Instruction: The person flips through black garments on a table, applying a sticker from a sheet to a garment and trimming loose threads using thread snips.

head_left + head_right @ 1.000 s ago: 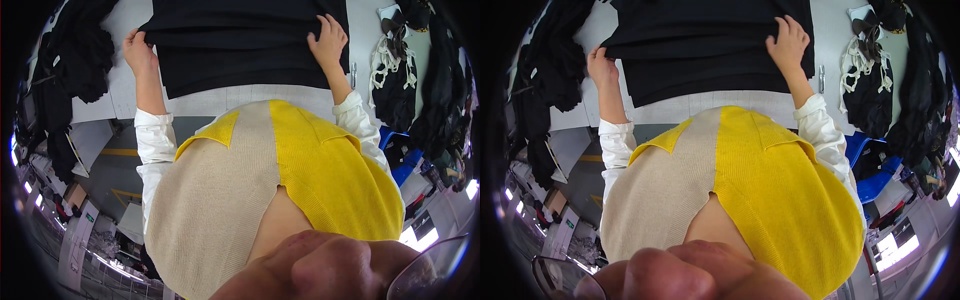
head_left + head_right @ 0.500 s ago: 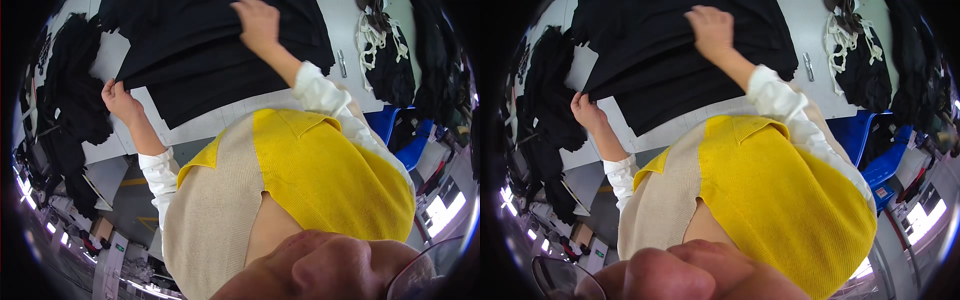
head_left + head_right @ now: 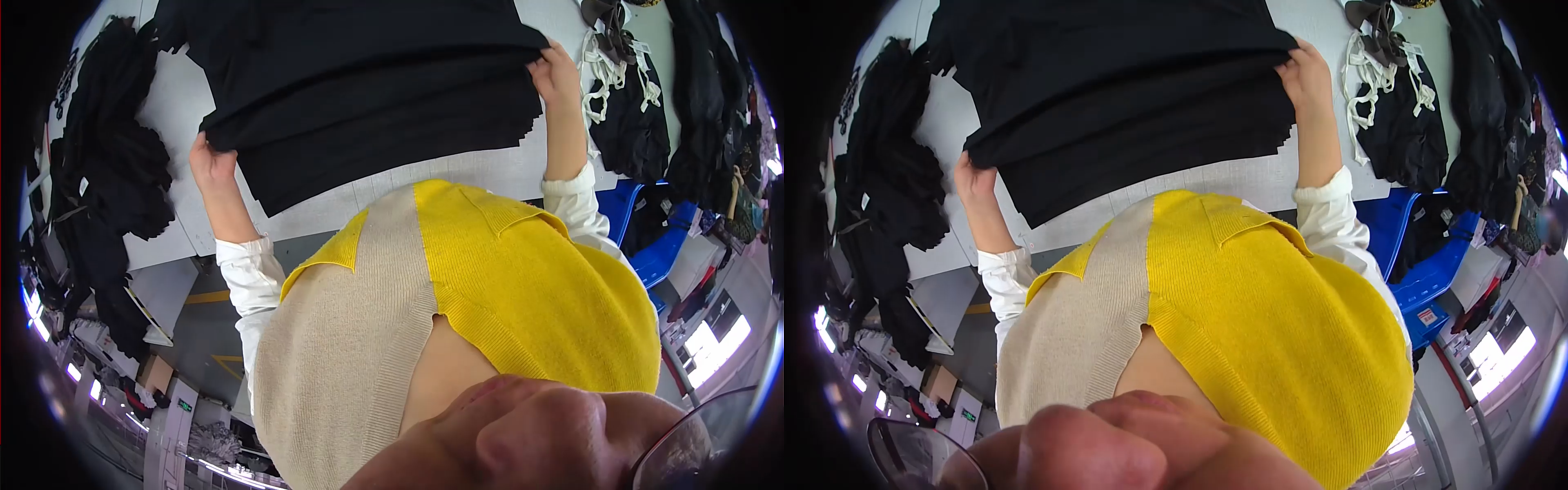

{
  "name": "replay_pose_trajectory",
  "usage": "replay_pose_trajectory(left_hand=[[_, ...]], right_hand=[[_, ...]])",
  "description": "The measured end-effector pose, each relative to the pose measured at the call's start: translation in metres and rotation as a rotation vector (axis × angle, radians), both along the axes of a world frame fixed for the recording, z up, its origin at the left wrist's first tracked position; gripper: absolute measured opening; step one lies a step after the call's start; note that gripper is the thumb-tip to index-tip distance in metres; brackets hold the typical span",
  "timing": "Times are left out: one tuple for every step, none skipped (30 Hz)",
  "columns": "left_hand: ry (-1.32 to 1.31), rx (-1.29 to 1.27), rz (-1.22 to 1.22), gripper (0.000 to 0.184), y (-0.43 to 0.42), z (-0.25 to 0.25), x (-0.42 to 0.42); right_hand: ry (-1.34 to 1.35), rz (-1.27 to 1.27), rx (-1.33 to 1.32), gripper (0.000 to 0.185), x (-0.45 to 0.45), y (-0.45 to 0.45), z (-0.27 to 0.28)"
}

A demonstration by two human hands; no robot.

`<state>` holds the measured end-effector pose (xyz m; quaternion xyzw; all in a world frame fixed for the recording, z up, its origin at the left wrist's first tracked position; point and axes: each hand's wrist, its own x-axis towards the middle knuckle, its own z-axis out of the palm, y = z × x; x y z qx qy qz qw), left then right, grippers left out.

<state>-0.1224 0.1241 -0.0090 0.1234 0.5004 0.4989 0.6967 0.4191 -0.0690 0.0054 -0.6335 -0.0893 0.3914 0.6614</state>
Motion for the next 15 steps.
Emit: replay_pose_trajectory(left_hand=[[-0.046, -0.036, -0.111, 0.024, 0.01, 0.003, -0.005], [-0.095, -0.072, -0.222, 0.026, 0.019, 0.004, -0.008], [-0.099, -0.067, -0.23, 0.026, 0.027, 0.007, -0.01], [-0.156, -0.065, -0.269, 0.027, 0.033, 0.011, -0.012], [-0.214, -0.062, -0.304, 0.028, 0.038, 0.016, -0.015], [-0.27, -0.059, -0.338, 0.028, 0.04, 0.02, -0.018], [-0.325, -0.056, -0.372, 0.029, 0.041, 0.023, -0.018], [-0.326, -0.052, -0.373, 0.029, 0.039, 0.024, -0.017], [-0.386, -0.01, -0.375, 0.03, 0.033, 0.023, -0.013], [-0.446, 0.034, -0.377, 0.031, 0.026, 0.021, -0.007], [-0.507, 0.076, -0.377, 0.032, 0.019, 0.02, 0.0], [-0.568, 0.118, -0.376, 0.033, 0.014, 0.02, 0.005], [-0.565, 0.119, -0.372, 0.033, 0.009, 0.021, 0.01], [-0.552, 0.143, -0.311, 0.033, 0.004, 0.023, 0.013], [-0.535, 0.166, -0.25, 0.034, -0.001, 0.023, 0.015]], right_hand=[[0.238, 0.0, 0.069, 0.026, 0.003, 0.011, 0.005], [0.472, 0.002, 0.14, 0.029, 0.006, 0.019, 0.012], [0.467, -0.004, 0.147, 0.029, 0.005, 0.027, 0.023], [0.494, -0.008, 0.087, 0.03, 0.001, 0.038, 0.035], [0.521, -0.008, 0.027, 0.03, -0.003, 0.05, 0.047], [0.549, -0.007, -0.035, 0.031, -0.007, 0.059, 0.057], [0.578, -0.006, -0.095, 0.032, -0.008, 0.064, 0.061], [0.577, -0.005, -0.092, 0.032, -0.007, 0.064, 0.059], [0.595, -0.003, -0.054, 0.031, -0.005, 0.063, 0.052], [0.611, 0.0, -0.015, 0.031, -0.002, 0.063, 0.044], [0.628, 0.004, 0.022, 0.031, 0.0, 0.063, 0.038], [0.646, 0.009, 0.057, 0.033, 0.001, 0.064, 0.038], [0.647, 0.013, 0.056, 0.033, 0.001, 0.064, 0.038], [0.657, 0.063, 0.094, 0.033, -0.001, 0.061, 0.038], [0.668, 0.112, 0.132, 0.034, -0.005, 0.058, 0.039]])
